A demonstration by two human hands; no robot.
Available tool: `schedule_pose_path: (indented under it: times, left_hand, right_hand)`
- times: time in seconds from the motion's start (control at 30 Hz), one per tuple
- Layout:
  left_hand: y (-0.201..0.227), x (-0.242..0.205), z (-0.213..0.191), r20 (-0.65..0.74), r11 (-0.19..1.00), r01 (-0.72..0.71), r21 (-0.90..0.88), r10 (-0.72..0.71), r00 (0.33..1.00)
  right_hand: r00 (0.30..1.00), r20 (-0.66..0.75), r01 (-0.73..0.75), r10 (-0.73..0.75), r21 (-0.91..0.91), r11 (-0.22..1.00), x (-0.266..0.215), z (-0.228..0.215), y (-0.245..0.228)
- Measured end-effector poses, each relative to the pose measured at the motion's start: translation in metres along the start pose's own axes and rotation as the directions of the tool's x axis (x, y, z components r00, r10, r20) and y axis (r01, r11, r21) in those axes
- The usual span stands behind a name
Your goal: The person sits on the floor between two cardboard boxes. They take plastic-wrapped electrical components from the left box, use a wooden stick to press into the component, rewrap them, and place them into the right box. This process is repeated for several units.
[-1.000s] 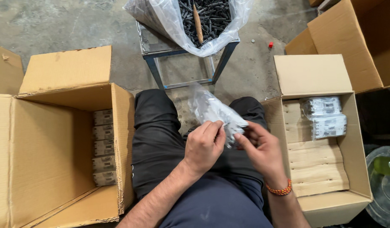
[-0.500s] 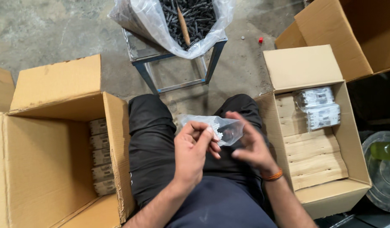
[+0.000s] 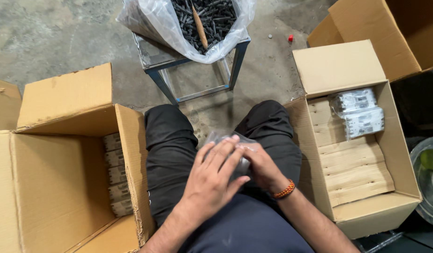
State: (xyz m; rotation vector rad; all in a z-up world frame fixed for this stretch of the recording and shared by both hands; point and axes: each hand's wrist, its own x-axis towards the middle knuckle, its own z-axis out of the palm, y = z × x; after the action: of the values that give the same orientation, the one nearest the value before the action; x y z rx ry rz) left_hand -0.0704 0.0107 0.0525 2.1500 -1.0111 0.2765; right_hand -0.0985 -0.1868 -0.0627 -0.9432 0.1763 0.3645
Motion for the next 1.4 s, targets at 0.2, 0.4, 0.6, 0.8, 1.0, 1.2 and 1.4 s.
schedule_pose_path:
  times: [0.2, 0.4, 0.6, 0.8, 1.0, 1.2, 1.4]
  left_hand:
    - [-0.033, -0.012, 0.014, 0.295, 0.855, 0.485, -0.183, -0.423, 0.857]
    - [-0.067, -0.040, 0.044, 0.447, 0.350, 0.825, -0.443, -0.712, 0.542]
    - [-0.073, -0.059, 0.076, 0.457, 0.074, 0.785, -0.616, -0.778, 0.432]
    - [-0.076, -0.060, 0.098, 0.514, 0.082, 0.701, -0.709, -0.620, 0.593]
    - [-0.090, -0.078, 0.118, 0.556, 0.162, 0.824, -0.543, -0.666, 0.497]
    - [-0.109, -0.105, 0.134, 0.518, 0.149, 0.870, -0.471, -0.751, 0.409]
    - [-0.113, -0.122, 0.150, 0.459, 0.252, 0.855, -0.454, -0.756, 0.467]
  right_hand:
    - [0.945, -0.288, -0.117, 0.156, 0.149, 0.982, 0.009, 0.016, 0.021]
    - [0.996, 0.083, 0.051, -0.026, -0.325, 0.944, -0.008, 0.018, -0.001]
    - [0.996, -0.042, 0.074, -0.080, -0.129, 0.989, -0.015, 0.009, 0.022]
    - [0.858, -0.474, 0.153, -0.198, -0.133, 0.979, -0.031, -0.061, 0.006]
    - [0.404, -0.838, 0.451, -0.367, -0.167, 0.877, -0.109, -0.225, -0.049]
    - [-0.162, -0.913, 0.349, -0.375, -0.408, 0.844, -0.163, -0.346, -0.057]
    - [-0.411, -0.850, -0.046, -0.329, -0.341, 0.939, -0.130, -0.372, -0.063]
